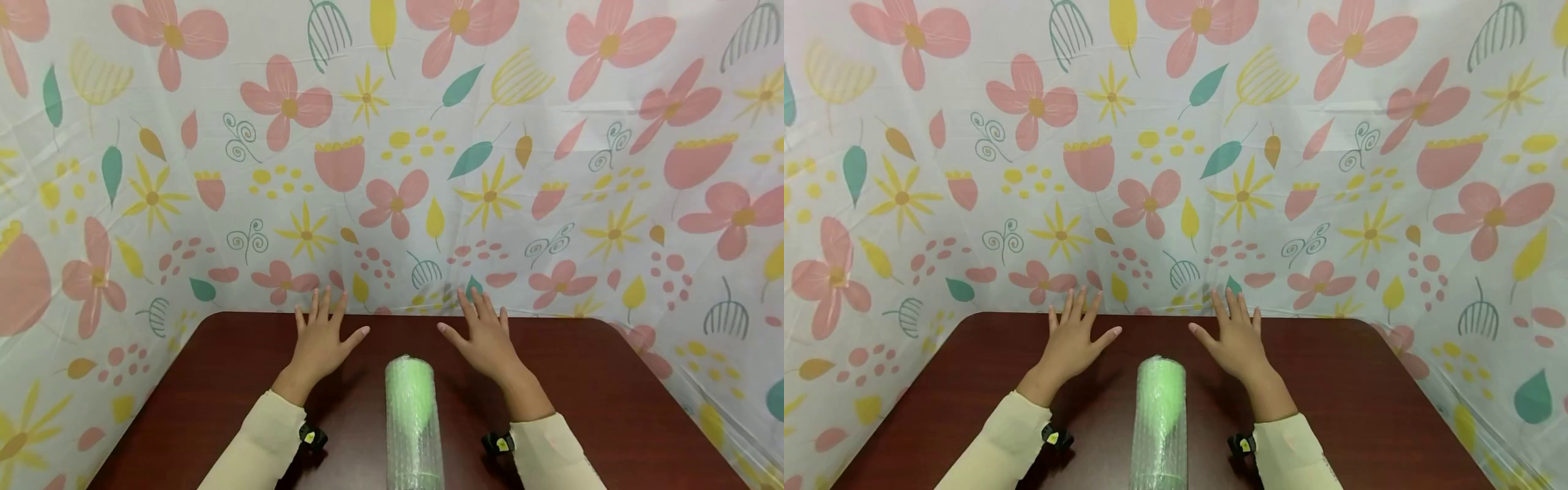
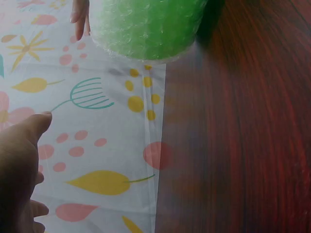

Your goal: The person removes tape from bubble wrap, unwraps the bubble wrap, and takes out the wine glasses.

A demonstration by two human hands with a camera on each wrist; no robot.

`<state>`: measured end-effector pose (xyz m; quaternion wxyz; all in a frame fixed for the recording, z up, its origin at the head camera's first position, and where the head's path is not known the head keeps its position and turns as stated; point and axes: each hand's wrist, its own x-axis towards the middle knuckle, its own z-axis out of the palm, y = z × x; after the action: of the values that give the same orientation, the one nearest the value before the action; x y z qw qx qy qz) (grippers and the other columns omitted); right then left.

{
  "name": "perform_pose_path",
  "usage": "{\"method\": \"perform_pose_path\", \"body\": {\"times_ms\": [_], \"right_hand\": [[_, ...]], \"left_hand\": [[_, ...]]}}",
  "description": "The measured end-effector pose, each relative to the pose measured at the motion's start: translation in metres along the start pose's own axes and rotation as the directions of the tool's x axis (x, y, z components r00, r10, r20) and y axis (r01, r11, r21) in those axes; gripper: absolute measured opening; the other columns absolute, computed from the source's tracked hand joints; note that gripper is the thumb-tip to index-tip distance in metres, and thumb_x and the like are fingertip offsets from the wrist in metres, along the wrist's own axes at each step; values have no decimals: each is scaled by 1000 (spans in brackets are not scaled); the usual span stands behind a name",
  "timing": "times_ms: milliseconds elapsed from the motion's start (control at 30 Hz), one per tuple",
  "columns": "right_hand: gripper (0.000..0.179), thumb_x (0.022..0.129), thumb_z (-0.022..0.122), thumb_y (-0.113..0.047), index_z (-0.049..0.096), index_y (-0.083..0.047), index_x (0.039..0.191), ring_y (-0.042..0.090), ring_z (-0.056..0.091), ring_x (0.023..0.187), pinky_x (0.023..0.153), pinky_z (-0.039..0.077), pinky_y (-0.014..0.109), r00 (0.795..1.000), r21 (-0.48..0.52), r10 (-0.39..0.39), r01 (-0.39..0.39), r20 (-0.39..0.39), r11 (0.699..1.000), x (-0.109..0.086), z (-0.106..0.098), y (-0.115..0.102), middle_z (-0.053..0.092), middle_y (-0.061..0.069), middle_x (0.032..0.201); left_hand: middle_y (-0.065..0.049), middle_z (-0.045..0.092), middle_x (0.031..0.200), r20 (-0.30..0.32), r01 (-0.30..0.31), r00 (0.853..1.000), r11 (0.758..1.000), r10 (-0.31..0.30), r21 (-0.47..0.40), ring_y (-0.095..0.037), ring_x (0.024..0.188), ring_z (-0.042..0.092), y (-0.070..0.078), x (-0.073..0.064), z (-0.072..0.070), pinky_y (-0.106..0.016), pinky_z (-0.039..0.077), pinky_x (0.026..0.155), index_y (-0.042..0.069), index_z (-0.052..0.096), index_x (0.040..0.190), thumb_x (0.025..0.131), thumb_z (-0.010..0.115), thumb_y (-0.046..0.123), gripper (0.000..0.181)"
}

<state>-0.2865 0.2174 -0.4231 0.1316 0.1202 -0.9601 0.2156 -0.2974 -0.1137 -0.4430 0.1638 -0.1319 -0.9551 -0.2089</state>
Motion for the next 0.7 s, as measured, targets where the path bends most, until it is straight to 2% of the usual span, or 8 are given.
{"method": "perform_pose_path", "body": {"times_ms": [167, 400, 533, 700], "right_hand": [[88, 97, 53, -63, 18, -17, 164, 43, 8, 156, 118, 1, 71, 1000, 22, -29, 29, -10, 999, 1, 2, 0, 16, 19, 169], [86, 99, 52, -60, 15, -19, 164, 44, 9, 156, 119, 2, 69, 998, 24, -59, 59, -3, 998, 4, -3, -1, 16, 18, 169], [84, 100, 54, -56, 13, -21, 165, 44, 9, 156, 119, 4, 69, 997, 30, -73, 73, -10, 997, 2, -7, 1, 17, 20, 168], [82, 100, 57, -51, 17, -17, 164, 46, 13, 154, 118, 11, 70, 995, 61, -96, 96, -12, 994, -2, -9, 1, 18, 21, 167]], "left_hand": [[-18, 14, 169, -3, -13, 1000, 1000, 13, -4, -41, 157, 4, 3, -1, -1, -74, 3, 117, 20, 25, 162, 96, 49, 70, 87], [-17, 11, 170, 14, 3, 1000, 1000, -2, -21, -41, 157, 4, 2, -3, -8, -73, 3, 118, 21, 23, 163, 96, 48, 70, 86], [-16, 10, 170, 30, 7, 1000, 1000, -7, -18, -41, 157, 6, 0, -4, -8, -72, 9, 119, 20, 23, 163, 96, 48, 70, 87], [-18, 14, 169, 52, 0, 999, 999, 3, -43, -41, 157, 8, 0, -5, -10, -70, 14, 119, 18, 24, 163, 97, 48, 69, 87]]}}
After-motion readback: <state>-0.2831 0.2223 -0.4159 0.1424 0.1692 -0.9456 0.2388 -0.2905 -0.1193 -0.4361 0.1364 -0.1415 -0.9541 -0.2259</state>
